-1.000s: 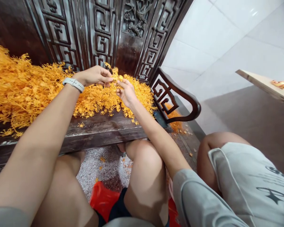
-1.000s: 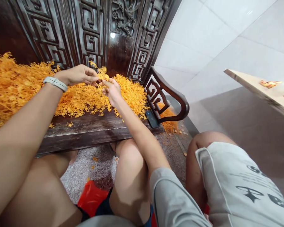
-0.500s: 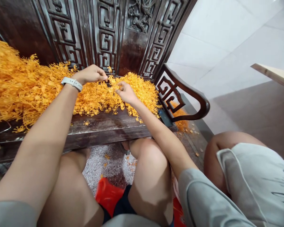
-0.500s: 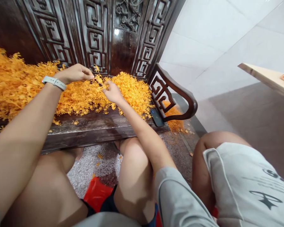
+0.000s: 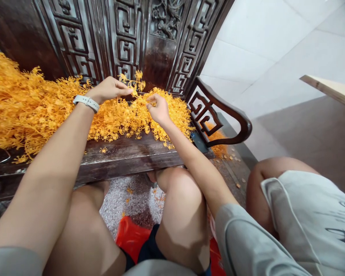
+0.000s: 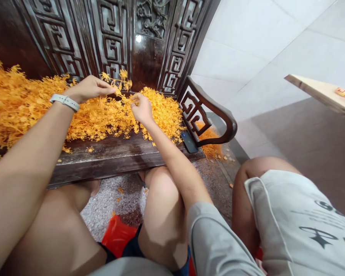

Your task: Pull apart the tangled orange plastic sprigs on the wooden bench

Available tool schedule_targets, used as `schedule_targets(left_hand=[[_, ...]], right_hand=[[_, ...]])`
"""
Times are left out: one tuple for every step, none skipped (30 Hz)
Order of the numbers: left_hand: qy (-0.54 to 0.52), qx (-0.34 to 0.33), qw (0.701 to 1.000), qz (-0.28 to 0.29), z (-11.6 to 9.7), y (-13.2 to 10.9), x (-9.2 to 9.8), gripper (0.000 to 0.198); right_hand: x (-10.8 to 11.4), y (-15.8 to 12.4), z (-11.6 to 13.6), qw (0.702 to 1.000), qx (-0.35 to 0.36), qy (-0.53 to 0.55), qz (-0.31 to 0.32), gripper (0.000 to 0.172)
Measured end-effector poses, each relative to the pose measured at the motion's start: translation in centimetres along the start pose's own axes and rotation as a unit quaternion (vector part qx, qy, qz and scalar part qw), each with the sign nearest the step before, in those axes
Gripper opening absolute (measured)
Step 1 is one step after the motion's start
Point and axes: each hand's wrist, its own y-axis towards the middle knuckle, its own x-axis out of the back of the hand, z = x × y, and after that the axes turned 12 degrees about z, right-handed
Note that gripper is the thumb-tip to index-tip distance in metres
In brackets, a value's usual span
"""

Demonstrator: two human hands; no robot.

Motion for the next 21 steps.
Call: schedule_targets(left_hand=[[-0.008,-0.017,1.000,-0.018,0.1,0.2,0.0,0.030],[-0.016,-0.035,0.999,-0.038,0.3,0.4,0.0,0.031],[-0.026,-0.049,0.997,-0.048,0.4,0.5,-0.1,0.031],[-0.036,-0.058,0.996,-0.049,0.4,0.7,-0.1,0.031],[-0.043,-0.064,0.996,-0.044,0.4,0.7,-0.2,0.031],[-0.047,-0.066,0.996,-0.036,0.4,0.8,-0.3,0.031],[-0.048,-0.068,0.996,-0.026,0.3,0.8,-0.4,0.030],[-0.048,-0.069,0.996,-0.014,0.2,0.8,-0.5,0.030],[-0.048,-0.070,0.996,0.000,0.0,0.7,-0.7,0.029],[-0.049,-0.072,0.996,0.014,-0.2,0.7,-0.9,0.028],[-0.049,-0.073,0.996,0.027,-0.5,0.6,-1.0,0.027],[-0.049,-0.072,0.995,0.038,-0.7,0.6,-1.2,0.026],[-0.048,-0.070,0.995,0.046,-1.0,0.5,-1.4,0.024],[-0.046,-0.066,0.995,0.054,-1.1,0.5,-1.6,0.023],[-0.041,-0.063,0.995,0.061,-1.3,0.6,-1.8,0.023],[-0.036,-0.060,0.995,0.066,-1.3,0.6,-2.1,0.024],[-0.033,-0.058,0.996,0.061,-1.3,0.8,-2.3,0.024],[-0.035,-0.055,0.997,0.037,-1.1,0.9,-2.5,0.024],[-0.042,-0.052,0.998,0.002,-0.9,1.2,-2.8,0.024],[-0.057,-0.049,0.997,-0.036,-0.7,1.4,-3.0,0.023],[-0.075,-0.045,0.994,-0.068,-0.6,1.7,-3.2,0.022]], right_hand=[[0.0,0.0,0.1,1.000,-0.003,-0.014,0.003,0.009],[0.0,-0.1,0.2,1.000,-0.009,-0.029,0.007,0.006],[-0.1,-0.1,0.2,0.999,-0.017,-0.042,0.012,0.004],[-0.1,-0.1,0.2,0.998,-0.025,-0.055,0.016,0.005],[-0.2,-0.2,0.2,0.997,-0.030,-0.065,0.019,0.010],[-0.2,-0.1,0.2,0.997,-0.031,-0.072,0.018,0.015],[-0.2,-0.1,0.2,0.997,-0.027,-0.072,0.014,0.020],[-0.3,0.0,0.1,0.998,-0.017,-0.065,0.010,0.023],[-0.3,0.1,-0.1,0.998,-0.003,-0.055,0.006,0.026],[-0.3,0.2,-0.2,0.999,0.013,-0.043,0.003,0.028],[-0.4,0.3,-0.3,0.999,0.032,-0.033,0.003,0.030],[-0.4,0.4,-0.5,0.998,0.051,-0.027,0.006,0.030],[-0.4,0.5,-0.6,0.997,0.072,-0.026,0.012,0.029],[-0.3,0.5,-0.6,0.995,0.090,-0.031,0.018,0.027],[-0.3,0.4,-0.5,0.994,0.103,-0.041,0.021,0.024],[-0.3,0.3,-0.4,0.992,0.111,-0.054,0.020,0.021],[-0.2,0.1,-0.1,0.991,0.117,-0.069,0.016,0.018],[-0.2,-0.1,0.4,0.989,0.122,-0.084,0.013,0.014],[-0.1,-0.4,0.9,0.986,0.131,-0.098,0.017,0.011],[-0.1,-0.6,1.5,0.983,0.144,-0.108,0.032,0.008],[0.0,-0.8,2.1,0.978,0.162,-0.115,0.062,0.006]])
